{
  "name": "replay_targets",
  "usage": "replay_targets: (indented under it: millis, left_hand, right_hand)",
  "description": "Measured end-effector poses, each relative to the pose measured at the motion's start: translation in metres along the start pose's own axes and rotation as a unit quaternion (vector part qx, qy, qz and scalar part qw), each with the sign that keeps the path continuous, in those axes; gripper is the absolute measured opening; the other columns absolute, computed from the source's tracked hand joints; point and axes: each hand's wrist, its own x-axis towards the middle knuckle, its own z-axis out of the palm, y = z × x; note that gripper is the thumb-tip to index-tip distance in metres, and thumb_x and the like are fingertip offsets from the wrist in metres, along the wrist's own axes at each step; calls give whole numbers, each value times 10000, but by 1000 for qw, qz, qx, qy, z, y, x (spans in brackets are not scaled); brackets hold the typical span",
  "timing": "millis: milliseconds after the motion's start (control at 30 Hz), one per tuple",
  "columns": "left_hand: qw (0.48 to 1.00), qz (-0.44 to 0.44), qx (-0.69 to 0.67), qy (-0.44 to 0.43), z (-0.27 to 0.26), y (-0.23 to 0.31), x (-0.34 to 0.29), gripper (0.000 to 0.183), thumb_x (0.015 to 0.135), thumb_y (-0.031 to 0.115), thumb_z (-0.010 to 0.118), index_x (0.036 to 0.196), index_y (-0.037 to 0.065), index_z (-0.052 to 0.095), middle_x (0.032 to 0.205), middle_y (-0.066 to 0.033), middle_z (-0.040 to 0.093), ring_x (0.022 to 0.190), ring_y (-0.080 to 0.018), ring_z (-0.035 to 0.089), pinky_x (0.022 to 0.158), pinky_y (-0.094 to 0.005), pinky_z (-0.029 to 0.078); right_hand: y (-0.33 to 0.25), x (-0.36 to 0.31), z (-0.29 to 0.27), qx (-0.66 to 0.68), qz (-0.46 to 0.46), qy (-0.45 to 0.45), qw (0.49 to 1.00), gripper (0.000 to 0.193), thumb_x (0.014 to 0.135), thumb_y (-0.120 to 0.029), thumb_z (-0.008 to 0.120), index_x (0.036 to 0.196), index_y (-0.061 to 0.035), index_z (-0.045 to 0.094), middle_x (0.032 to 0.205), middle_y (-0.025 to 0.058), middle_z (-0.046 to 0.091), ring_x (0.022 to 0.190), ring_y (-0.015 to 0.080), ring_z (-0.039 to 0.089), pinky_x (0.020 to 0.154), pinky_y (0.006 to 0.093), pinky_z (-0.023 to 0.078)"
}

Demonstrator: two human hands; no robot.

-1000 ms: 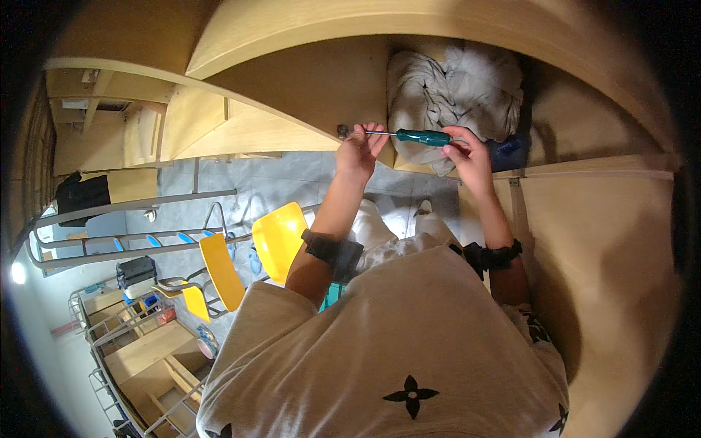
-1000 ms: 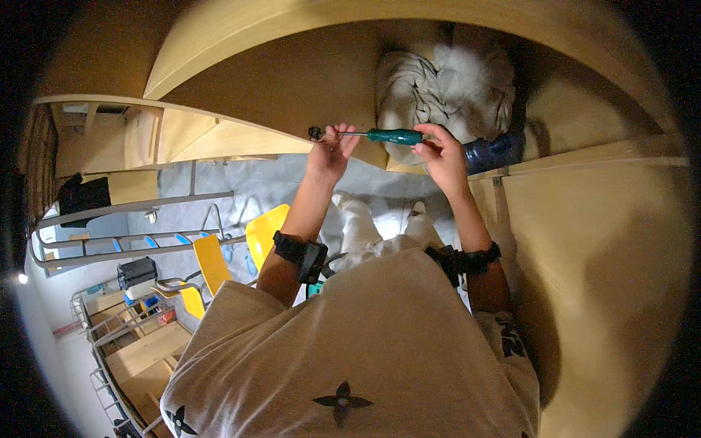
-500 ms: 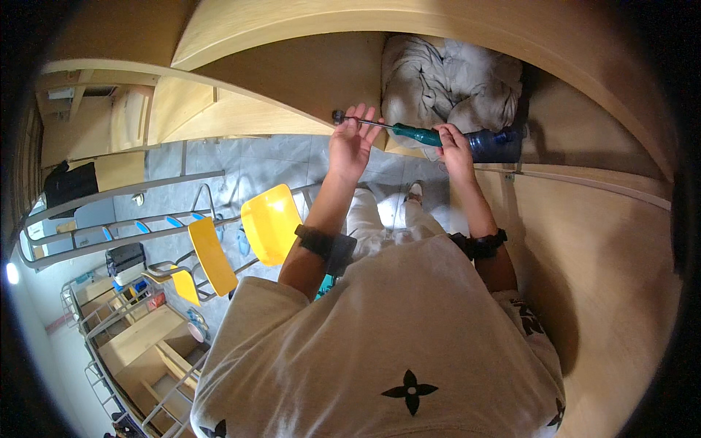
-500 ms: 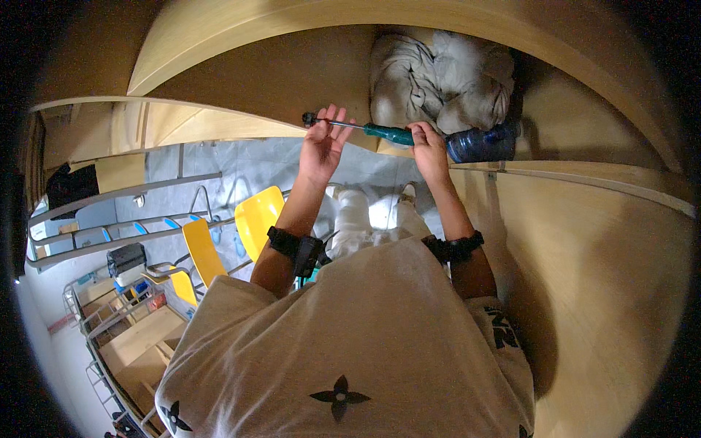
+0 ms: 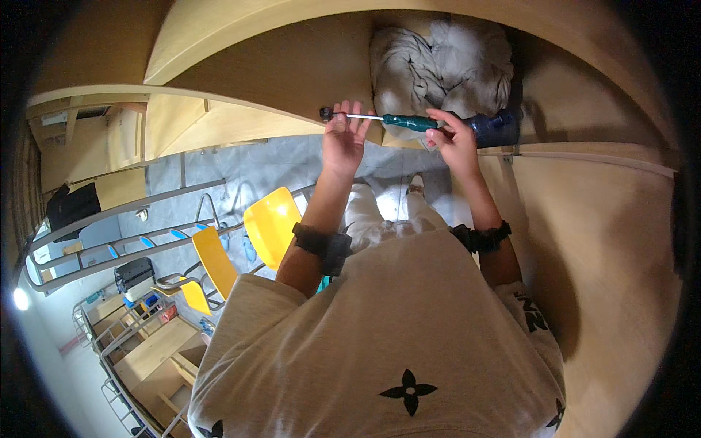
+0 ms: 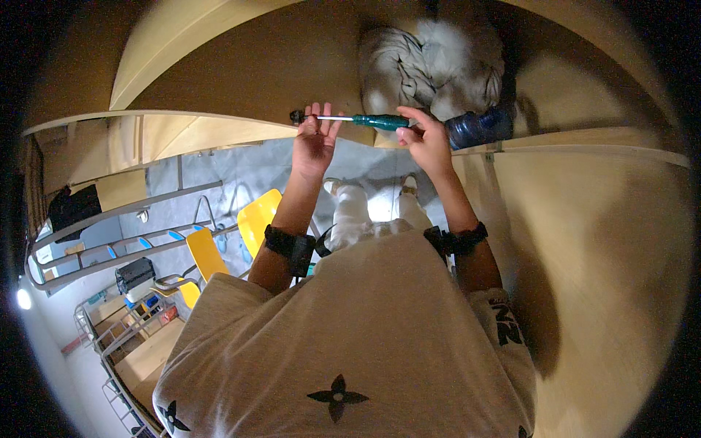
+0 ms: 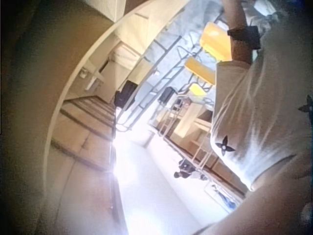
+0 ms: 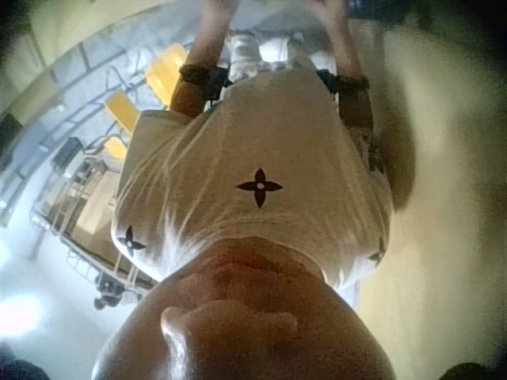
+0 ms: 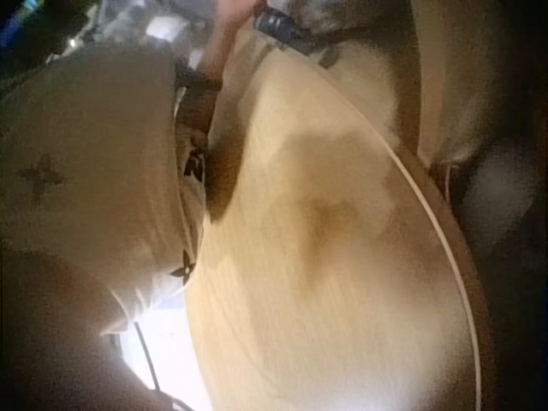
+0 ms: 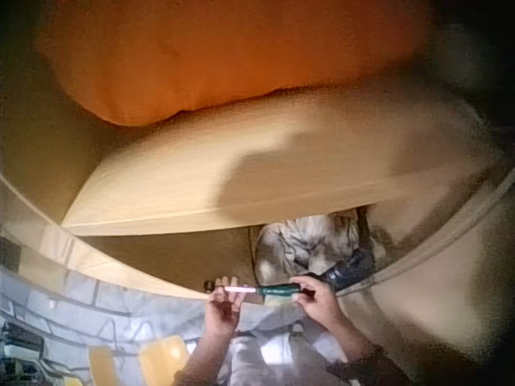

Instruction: The person uses a screwdriver to reattach a metal hinge to a wooden cabinet door, then fastens a black plastic component to the shelf above it.

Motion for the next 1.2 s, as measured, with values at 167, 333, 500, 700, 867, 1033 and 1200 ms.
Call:
replay_targets:
  millis: [167, 333, 500, 700, 867, 1033, 1200]
  left_hand:
    - [1000, 8, 4, 20, -1, 1, 2, 284, 841, 74, 579, 1116, 54, 512, 1199, -43, 566, 1204, -252, 469, 1000, -535, 397]
    - [998, 25, -17, 51, 4, 0, -3, 267, 858, 80, 556, 1117, 36, 513, 1184, -66, 578, 1217, -244, 457, 1001, -520, 400]
    - [995, 31, -6, 94, 4, -1, -6, 238, 830, 56, 583, 1063, 37, 542, 1147, -77, 597, 1180, -248, 494, 996, -514, 409]
    - [991, 60, -16, 121, -2, 2, 0, 191, 845, 18, 513, 1031, 62, 512, 1158, -57, 562, 1173, -248, 496, 906, -494, 494]
    - [991, 53, -31, 121, 0, -4, 1, 176, 800, 32, 612, 961, 47, 543, 1040, -61, 622, 1114, -238, 538, 969, -524, 437]
    - [985, 49, -72, 150, 8, -5, 0, 230, 816, 49, 608, 1035, 61, 540, 1091, -46, 616, 1122, -240, 535, 967, -526, 439]
    - [986, 51, -73, 141, 10, -6, -3, 230, 845, 54, 573, 1073, 49, 538, 1129, -45, 607, 1140, -243, 526, 986, -507, 427]
  right_hand:
    - [1, 1, 9, -34, 31, 52, 998, 296, 812, -26, 603, 1108, -29, 599, 779, 96, 649, 607, 120, 563, 581, 249, 454]
    - [15, 13, 14, -115, -53, 84, 988, 208, 870, -143, 563, 1050, -55, 619, 744, 110, 619, 620, 166, 550, 618, 282, 442]
    - [20, 23, 14, -87, 50, 46, 994, 260, 921, -261, 492, 1005, -42, 606, 692, 104, 592, 624, 201, 558, 645, 309, 447]
    - [11, 22, 3, 31, 217, -78, 973, 270, 917, -254, 517, 1040, -22, 577, 810, 80, 604, 672, 127, 569, 613, 244, 463]
    - [7, 4, 1, 46, -19, -45, 998, 313, 815, -12, 614, 1124, -30, 565, 824, 32, 617, 731, 74, 580, 652, 211, 467]
    - [6, 4, 8, -5, -26, 24, 999, 346, 776, 19, 621, 1114, -49, 603, 811, 59, 634, 704, 85, 558, 634, 214, 446]
    - [15, 8, 11, -90, -25, 51, 994, 275, 811, -79, 631, 1086, -70, 629, 765, 81, 625, 623, 110, 531, 612, 246, 435]
